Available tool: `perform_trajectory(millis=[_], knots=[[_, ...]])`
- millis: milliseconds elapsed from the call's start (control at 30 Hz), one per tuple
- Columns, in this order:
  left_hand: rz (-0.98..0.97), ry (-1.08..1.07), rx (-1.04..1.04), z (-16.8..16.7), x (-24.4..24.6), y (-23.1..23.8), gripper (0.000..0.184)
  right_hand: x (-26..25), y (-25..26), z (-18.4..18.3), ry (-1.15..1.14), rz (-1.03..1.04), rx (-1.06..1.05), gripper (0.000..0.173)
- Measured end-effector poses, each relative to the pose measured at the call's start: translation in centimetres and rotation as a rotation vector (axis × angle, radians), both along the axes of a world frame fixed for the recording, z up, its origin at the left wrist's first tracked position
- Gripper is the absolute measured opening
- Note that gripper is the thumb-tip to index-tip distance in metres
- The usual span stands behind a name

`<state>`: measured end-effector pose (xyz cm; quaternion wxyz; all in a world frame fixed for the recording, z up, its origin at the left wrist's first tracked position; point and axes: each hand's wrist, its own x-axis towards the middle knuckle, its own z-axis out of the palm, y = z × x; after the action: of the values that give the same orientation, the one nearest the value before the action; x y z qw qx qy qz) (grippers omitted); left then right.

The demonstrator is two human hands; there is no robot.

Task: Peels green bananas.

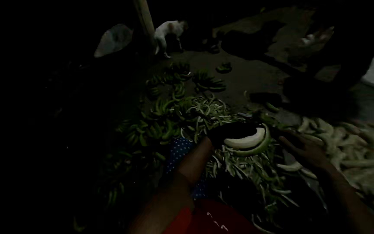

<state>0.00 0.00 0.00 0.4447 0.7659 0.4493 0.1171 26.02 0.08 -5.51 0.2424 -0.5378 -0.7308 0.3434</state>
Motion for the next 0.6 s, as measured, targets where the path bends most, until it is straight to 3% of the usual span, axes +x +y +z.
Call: perform_trajectory(millis=[167,300,467,533,600], knots=[[-0.012,-0.080,-0.009,-1.2,0.2,0.6,0.041,0.6,0.1,-0.1,0.031,0.020,0.000,0.055],[-0.001,0.052,-0.135,2.0,1.0,-0.4,0.043,0.4,0.7,0.8,-0.026,0.003,-0.053,0.049],[0.102,-0.153,-0.289,-2.2,1.8,0.6,0.033,0.9,1.8,0.4,-0.110,-0.087,-0.167,0.043],[0.284,-0.055,-0.308,-3.1,2.0,0.9,0.019,1.6,2.3,-0.3,-0.101,-0.079,-0.128,0.046],[0.206,0.079,-0.220,-7.0,0.5,2.0,0.025,2.0,2.3,-0.3,-0.094,-0.109,-0.098,0.049]])
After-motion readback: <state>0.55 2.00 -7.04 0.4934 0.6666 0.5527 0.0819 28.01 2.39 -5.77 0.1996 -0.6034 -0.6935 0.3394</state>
